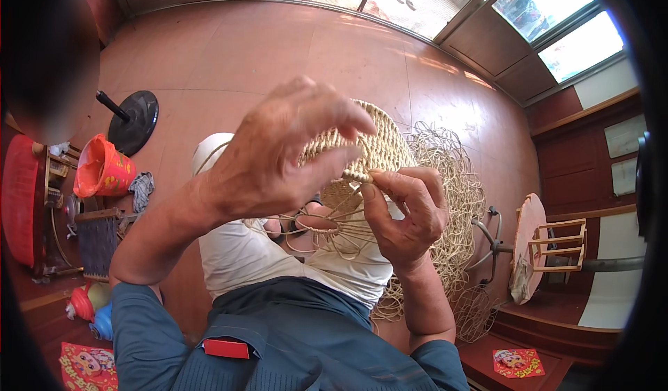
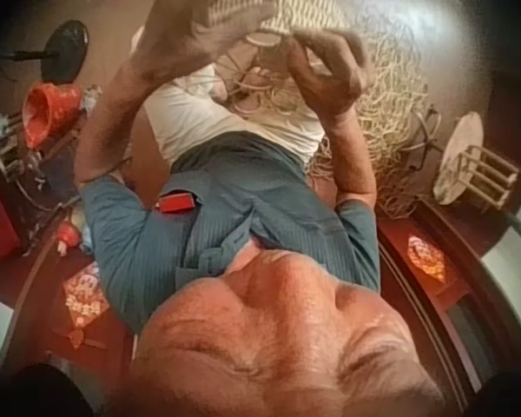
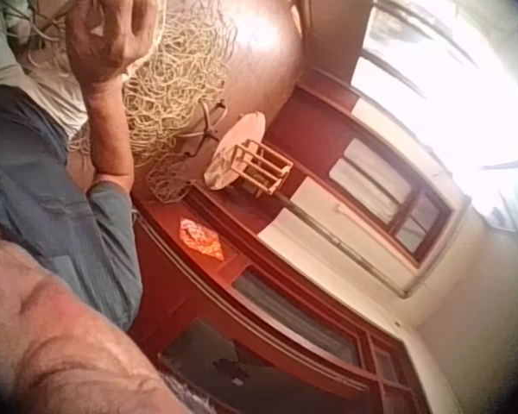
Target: Weaving a basket using wicker or similar natural fibers.
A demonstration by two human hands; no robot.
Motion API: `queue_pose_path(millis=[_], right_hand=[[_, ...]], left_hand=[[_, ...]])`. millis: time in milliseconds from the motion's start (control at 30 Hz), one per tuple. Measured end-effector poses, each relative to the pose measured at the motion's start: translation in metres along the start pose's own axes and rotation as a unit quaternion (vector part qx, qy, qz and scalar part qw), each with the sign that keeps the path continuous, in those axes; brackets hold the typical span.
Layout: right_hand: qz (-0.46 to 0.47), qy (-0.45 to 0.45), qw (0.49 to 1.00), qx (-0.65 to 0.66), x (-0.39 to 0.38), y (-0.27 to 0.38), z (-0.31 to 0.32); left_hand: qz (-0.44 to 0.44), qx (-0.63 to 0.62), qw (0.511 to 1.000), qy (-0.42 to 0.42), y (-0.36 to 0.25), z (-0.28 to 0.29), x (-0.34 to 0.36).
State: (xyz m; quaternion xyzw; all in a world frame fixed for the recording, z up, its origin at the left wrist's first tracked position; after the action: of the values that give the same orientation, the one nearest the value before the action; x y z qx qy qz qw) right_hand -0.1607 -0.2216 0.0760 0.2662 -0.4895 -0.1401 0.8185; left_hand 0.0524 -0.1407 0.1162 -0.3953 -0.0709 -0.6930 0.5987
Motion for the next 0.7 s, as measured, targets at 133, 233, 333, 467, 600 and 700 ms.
queue_pose_path(millis=[133, 233, 333, 467, 600, 700], right_hand=[[0.001, -0.004, 1.0, 0.015, -0.001, -0.003, -0.001], [0.006, -0.005, 1.0, 0.025, 0.0, -0.003, -0.002], [0.008, -0.007, 0.999, 0.031, -0.002, -0.006, -0.002], [0.018, -0.011, 0.999, 0.03, -0.002, -0.007, -0.002], [0.018, -0.009, 0.999, 0.027, 0.0, -0.004, -0.002], [0.018, -0.003, 1.0, 0.023, 0.002, -0.004, -0.001]], left_hand=[[-0.039, -0.043, 0.997, 0.046, -0.007, -0.003, -0.011], [-0.052, -0.037, 0.996, 0.055, -0.007, -0.008, -0.012], [-0.067, -0.029, 0.996, 0.056, -0.005, -0.012, -0.01], [-0.093, -0.005, 0.995, 0.043, -0.005, -0.015, -0.009], [-0.099, -0.001, 0.995, 0.034, -0.004, -0.016, -0.012], [-0.097, 0.003, 0.995, 0.032, -0.003, -0.016, -0.012]])
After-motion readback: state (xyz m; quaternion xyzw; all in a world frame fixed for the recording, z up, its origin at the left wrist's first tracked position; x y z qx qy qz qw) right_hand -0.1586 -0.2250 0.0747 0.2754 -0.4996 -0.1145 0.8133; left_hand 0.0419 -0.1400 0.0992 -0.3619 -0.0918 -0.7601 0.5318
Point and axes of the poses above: each hand's wrist, its own x-axis towards the middle knuckle, its own z-axis out of the back of the hand, y = z × x, the point moved 2 cm from there along x, towards the middle knuckle, and after that the axes turned 14 degrees about x, right-handed, at the moved point
